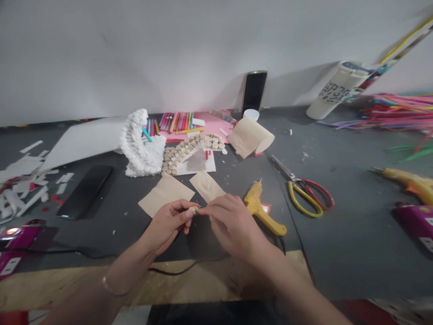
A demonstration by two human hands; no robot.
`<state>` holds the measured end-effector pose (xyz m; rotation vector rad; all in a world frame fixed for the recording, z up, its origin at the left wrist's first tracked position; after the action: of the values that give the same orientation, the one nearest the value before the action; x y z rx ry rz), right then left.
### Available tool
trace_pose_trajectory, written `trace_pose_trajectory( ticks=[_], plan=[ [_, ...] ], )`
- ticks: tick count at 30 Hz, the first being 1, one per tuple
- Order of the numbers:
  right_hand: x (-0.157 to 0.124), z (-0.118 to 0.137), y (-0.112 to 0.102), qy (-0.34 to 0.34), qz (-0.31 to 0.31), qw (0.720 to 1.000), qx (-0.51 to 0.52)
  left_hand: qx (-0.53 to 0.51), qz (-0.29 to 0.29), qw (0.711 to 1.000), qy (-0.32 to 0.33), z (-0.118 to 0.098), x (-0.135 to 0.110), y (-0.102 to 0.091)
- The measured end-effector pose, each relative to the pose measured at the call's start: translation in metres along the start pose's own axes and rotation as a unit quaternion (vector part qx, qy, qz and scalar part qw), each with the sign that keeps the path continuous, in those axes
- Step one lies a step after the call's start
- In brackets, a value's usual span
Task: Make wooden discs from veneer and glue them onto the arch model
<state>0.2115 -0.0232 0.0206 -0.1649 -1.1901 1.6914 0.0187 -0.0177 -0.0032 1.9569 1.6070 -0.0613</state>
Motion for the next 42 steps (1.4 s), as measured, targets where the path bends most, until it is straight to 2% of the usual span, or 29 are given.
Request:
trace_pose_trajectory(
  ticks=[24,33,42],
  plan=[
    [-0.0027,0.0031,0.0053,-0.023,0.002,0.999,-0.024,-0.019,-0.017,1.0,0.004,0.002,0.0016,0.0014],
    [-0.0032,-0.0013,0.0032,0.02,-0.023,0.999,0.024,-0.039,-0.015,0.999,0.016,-0.0004,0.0011,0.0034],
    [-0.0042,-0.0014,0.0066,0.01,-0.041,0.999,0.006,-0.037,-0.009,0.999,0.019,0.0011,0.0021,0.0027]
  ],
)
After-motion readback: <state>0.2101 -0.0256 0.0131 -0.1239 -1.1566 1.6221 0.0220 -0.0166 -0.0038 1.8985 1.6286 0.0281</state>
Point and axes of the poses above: each hand's wrist, its own x-axis towards the middle knuckle, its own y-axis out of the palm, z = x × y, the point moved 1 cm from there along x, towards the middle knuckle, and after that the axes turned 8 degrees about -x, right-handed, at the moved point
